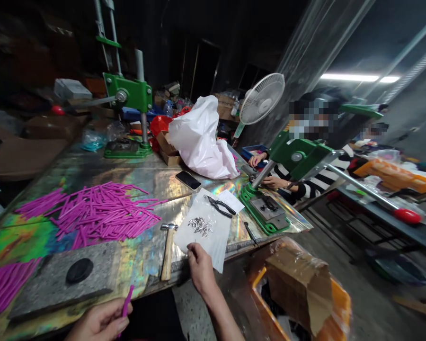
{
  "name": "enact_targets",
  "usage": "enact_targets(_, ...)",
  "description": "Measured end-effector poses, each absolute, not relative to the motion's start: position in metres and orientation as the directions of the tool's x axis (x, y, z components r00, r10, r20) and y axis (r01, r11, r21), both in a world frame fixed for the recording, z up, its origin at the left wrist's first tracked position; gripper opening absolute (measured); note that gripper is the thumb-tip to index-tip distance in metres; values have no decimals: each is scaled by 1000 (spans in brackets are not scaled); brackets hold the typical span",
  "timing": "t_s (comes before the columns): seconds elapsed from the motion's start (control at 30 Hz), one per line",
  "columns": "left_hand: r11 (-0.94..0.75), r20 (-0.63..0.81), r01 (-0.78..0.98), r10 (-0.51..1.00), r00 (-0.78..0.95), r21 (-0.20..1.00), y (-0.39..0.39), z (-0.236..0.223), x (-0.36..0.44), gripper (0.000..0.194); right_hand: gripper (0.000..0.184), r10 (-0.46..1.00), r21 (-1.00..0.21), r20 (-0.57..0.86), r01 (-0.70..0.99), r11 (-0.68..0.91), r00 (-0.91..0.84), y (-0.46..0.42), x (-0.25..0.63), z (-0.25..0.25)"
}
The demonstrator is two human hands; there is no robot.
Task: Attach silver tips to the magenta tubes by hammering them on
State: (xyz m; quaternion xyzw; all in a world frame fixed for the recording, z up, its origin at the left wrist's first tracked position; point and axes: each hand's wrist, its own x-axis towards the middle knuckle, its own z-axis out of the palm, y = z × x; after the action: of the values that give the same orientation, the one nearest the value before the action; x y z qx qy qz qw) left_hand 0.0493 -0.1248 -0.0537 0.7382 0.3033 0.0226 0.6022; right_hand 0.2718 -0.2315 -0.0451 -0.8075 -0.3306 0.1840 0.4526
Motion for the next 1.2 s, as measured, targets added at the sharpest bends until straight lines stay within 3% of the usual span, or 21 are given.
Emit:
enact_targets(0.23, -37, -290, 365, 533, 795, 930, -127, -28, 63, 20, 25, 798, -986, -138, -5, -166, 587, -223, 218, -21)
enact_targets(0.33, -105, -174, 282, 571, 802, 954, -127, -27, 66, 25, 31, 841, -957, -209, -283, -70, 499, -217, 194, -15)
enact_targets(0.4, -184, -60, 203, 582, 811, 962, -127, -30, 66, 26, 35, 851, -930, -219, -365, -35, 477, -212, 181, -15)
enact_targets(0.53, -317, 101, 126, 610, 786, 940, -126, -36, 64, 27, 38, 840, -934, -204, -357, -13, 503, -204, 165, -21)
enact_targets(0.7, -436, 215, 107, 625, 750, 893, -125, -38, 59, 21, 37, 837, -978, -137, -208, -28, 529, -204, 162, -25)
enact_targets(0.9, -468, 218, 101, 578, 786, 878, -123, -31, 59, 21, 36, 924, -972, -208, -176, -158, 320, -210, 173, -23)
enact_targets(1.03, -340, 123, 126, 622, 774, 932, -124, -22, 60, 24, 36, 930, -976, -217, -92, -198, 296, -212, 177, -17)
enact_targets(1.2, 69, -100, 72, 700, 707, 995, -124, -16, 61, 22, 39, 916, -972, -223, -147, -183, 334, -208, 171, -14)
